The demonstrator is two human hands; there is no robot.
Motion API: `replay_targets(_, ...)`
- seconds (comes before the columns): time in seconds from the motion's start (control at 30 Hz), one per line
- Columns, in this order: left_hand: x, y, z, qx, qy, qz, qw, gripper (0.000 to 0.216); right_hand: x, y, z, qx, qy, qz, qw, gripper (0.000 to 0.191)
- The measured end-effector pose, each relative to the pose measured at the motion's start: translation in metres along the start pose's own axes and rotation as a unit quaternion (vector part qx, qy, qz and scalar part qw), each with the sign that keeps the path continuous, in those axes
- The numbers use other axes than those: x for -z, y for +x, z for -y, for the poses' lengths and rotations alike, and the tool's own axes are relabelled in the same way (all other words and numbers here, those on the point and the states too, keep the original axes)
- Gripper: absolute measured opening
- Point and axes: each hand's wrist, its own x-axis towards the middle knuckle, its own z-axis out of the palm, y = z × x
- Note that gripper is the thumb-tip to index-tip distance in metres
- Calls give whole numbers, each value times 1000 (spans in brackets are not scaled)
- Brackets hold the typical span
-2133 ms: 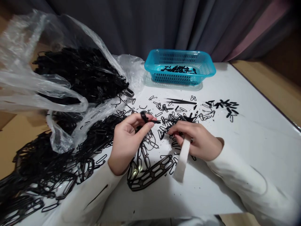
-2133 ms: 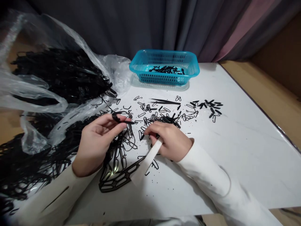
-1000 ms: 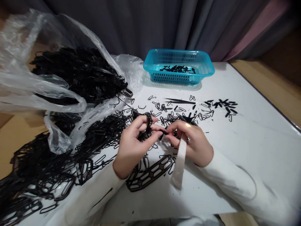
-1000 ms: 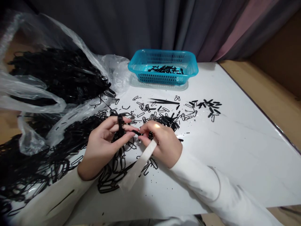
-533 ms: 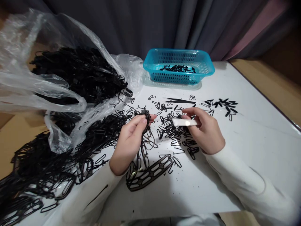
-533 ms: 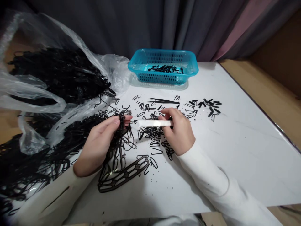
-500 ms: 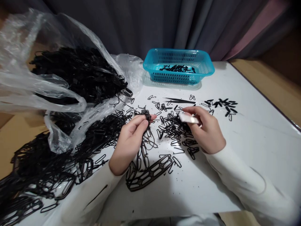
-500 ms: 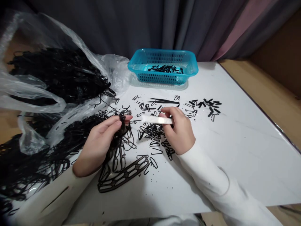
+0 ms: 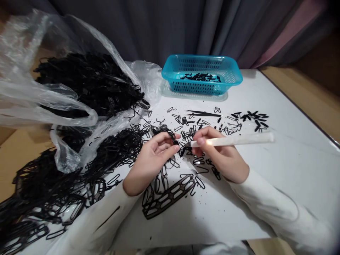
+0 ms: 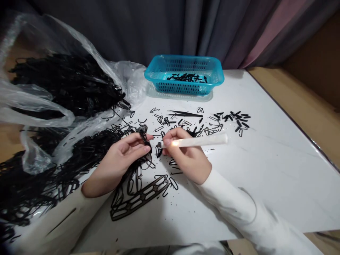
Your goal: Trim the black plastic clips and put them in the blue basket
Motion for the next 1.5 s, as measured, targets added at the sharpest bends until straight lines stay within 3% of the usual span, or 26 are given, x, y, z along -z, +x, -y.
replay_targets(0.27,-1,0,1,12,-19,5,1000,23,-5,-3,0,60,-19,13,998,9)
replay_targets(0.5,0,3,3,-4,-12,-2,1000,21,-5,-3,-1,65,-43,13,997,10)
replay_targets(0.87,-1,1,4,9,-20,-16,1000,23,-12,-11,-5,102,-183,-17,978,9)
replay_targets(1.1,0,2,2,11,-30,-26,999,24,-15,-13,-6,90,-114,-29,989,14)
replay_targets(1.5,1,2,0,6,-39,-49,998,25,-16,-15,-8,103,-89,-19,991,16)
